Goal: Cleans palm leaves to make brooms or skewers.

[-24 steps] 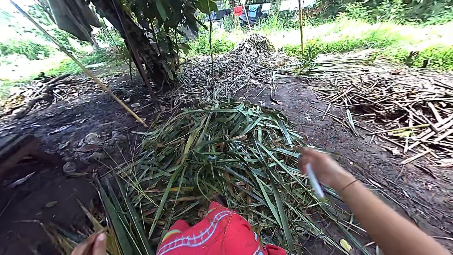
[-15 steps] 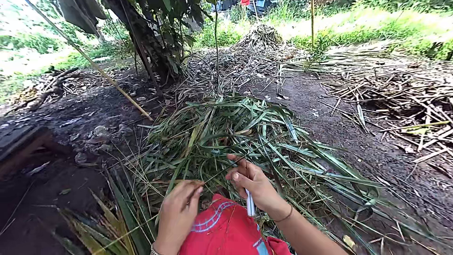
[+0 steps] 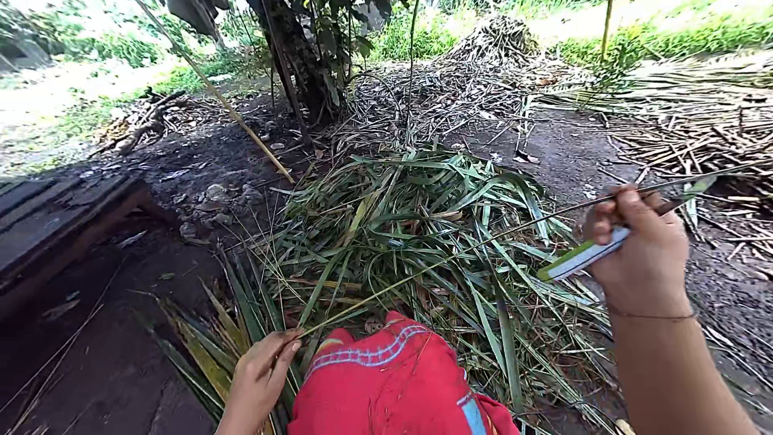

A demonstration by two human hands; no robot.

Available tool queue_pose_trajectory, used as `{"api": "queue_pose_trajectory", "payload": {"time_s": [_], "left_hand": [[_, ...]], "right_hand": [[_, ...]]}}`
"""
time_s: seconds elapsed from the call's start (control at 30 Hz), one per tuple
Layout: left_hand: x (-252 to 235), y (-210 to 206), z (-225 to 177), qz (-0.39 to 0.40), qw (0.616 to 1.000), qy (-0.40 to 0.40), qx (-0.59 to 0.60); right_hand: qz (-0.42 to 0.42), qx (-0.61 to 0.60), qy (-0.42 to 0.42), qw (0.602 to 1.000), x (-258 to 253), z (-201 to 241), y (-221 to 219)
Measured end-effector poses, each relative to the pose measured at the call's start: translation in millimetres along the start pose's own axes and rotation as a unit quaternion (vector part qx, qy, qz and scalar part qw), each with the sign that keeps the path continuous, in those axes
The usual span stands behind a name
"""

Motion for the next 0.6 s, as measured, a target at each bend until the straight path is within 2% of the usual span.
{"api": "queue_pose_trajectory", "payload": {"time_s": [0.13, 0.2, 0.27, 0.37, 0.47, 0.53, 0.6], "left_hand": [[-8.8, -0.5, -6.8, -0.011, 1.0, 0.004, 0.025], [-20.2, -3.3, -24.9, -0.015, 0.998, 0.014, 0.06], [-30.4, -15.8, -49.7, 0.017, 0.992, 0.057, 0.109], [-40.6, -38.9, -93.2, 0.052, 0.981, 0.097, 0.159], [-44.6, -53.5, -127.5, 0.069, 0.973, 0.106, 0.194], [-44.5, -57.2, -142.4, 0.078, 0.963, 0.111, 0.234], [-44.4, -57.5, -152.9, 0.082, 0.953, 0.111, 0.27]], "right_hand": [[-0.032, 0.007, 0.009, 0.999, -30.8, 8.8, 26.1], [0.042, 0.036, -0.01, 0.998, -23.6, 6.6, 9.0], [0.183, 0.078, -0.052, 0.979, 15.8, -3.9, -32.7], [0.344, 0.052, -0.162, 0.923, 106.1, -39.5, -87.5], [0.429, -0.035, -0.257, 0.865, 182.2, -59.1, -125.1], [0.468, -0.081, -0.268, 0.838, 211.2, -55.6, -144.3], [0.49, -0.098, -0.257, 0.827, 223.2, -50.7, -154.3]]}}
Point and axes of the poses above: each hand's wrist, its own x-axis away from the middle knuckle, its own y-axis out of the back of the hand, z = x × y, the point moved 10 cm from there along -x, towards the middle knuckle, and after that the axes turned 5 degrees about -z, right-handed, at the moved point
